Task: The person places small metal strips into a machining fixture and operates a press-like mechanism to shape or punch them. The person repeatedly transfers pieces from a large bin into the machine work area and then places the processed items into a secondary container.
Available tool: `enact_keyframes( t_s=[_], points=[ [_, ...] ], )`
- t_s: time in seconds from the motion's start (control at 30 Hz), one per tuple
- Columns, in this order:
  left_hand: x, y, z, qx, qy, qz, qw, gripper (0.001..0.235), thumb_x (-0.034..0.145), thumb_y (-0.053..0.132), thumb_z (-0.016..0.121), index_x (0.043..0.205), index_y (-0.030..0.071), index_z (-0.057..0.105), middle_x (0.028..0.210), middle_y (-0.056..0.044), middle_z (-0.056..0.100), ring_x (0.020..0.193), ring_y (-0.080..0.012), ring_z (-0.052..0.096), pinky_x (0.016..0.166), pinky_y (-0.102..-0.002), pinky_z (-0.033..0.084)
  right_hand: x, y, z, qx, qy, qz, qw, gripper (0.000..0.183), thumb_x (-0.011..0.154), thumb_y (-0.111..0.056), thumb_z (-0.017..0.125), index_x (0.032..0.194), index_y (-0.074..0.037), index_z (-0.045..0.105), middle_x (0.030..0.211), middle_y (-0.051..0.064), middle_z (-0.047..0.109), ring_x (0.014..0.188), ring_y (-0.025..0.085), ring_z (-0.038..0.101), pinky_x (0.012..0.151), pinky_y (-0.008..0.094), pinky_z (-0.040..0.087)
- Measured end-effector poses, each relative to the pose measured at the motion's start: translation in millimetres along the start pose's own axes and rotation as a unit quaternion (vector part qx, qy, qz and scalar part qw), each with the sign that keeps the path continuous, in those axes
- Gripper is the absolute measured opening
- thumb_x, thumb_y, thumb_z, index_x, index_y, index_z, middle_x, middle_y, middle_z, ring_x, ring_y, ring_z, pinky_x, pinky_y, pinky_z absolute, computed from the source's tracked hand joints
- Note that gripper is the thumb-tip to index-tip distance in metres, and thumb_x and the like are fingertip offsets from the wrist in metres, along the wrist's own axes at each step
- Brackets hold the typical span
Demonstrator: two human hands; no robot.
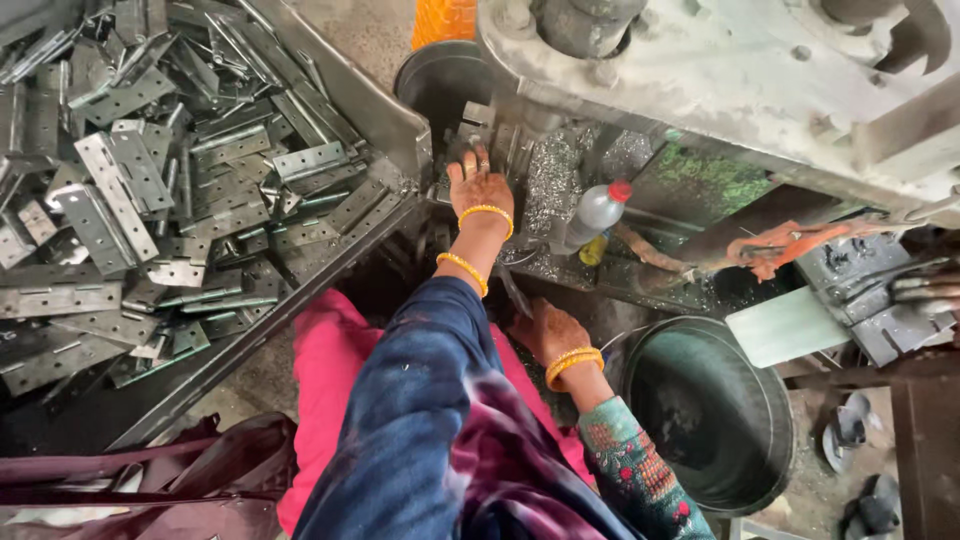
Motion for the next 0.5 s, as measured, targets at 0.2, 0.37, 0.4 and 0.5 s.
enact_keyframes(
  t_s=[0.2,0.37,0.4,0.5],
  points=[
    [5.9,1.9,3.1,-0.019,-0.002,0.003,1.0,0.042,0.1,0.025,0.04,0.131,0.021,0.068,0.169,-0.005,0.024,0.15,-0.0263,0.024,0.113,-0.052,0.021,-57.6,4.1,59.0,0.065,0.0,0.118,0.991,0.05,0.092,-0.045,0.059,0.129,-0.012,0.054,0.093,0.029,0.071,0.087,0.049,0.069,0.075,0.059,0.055],
    [0.4,-9.6,-3.6,0.004,-0.001,0.006,1.0,0.041,0.099,0.025,0.045,0.13,0.019,0.07,0.17,-0.003,0.026,0.15,-0.0261,0.026,0.113,-0.049,0.021,-36.5,-23.0,-14.1,0.023,-0.054,0.118,0.991,0.046,0.097,-0.049,0.058,0.121,-0.01,0.056,0.097,0.027,0.073,0.093,0.048,0.069,0.081,0.058,0.055],
    [-9.6,-8.4,-5.2,-0.001,0.011,0.015,1.0,0.04,0.099,0.026,0.044,0.129,0.02,0.07,0.168,-0.003,0.027,0.149,-0.0274,0.026,0.113,-0.05,0.021,-32.6,-24.6,-28.5,-0.017,-0.075,0.132,0.988,0.049,0.094,-0.051,0.058,0.124,-0.012,0.056,0.099,0.026,0.073,0.096,0.046,0.07,0.082,0.057,0.056],
    [-69.4,-11.9,-10.7,-0.079,0.11,0.053,0.989,0.045,0.096,0.045,0.054,0.128,0.016,0.067,0.157,-0.01,0.039,0.141,-0.034,0.035,0.112,-0.052,0.025,-9.4,-48.2,-72.9,-0.066,-0.037,0.044,0.996,0.039,0.095,-0.041,0.059,0.113,-0.007,0.061,0.103,0.022,0.074,0.1,0.043,0.071,0.088,0.057,0.054]
  ],
)
Point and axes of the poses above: each hand's wrist, its own x-axis towards the middle knuckle, its own z-axis out of the palm, y = z × x, the point moved 10 cm from there along x, towards the middle knuckle
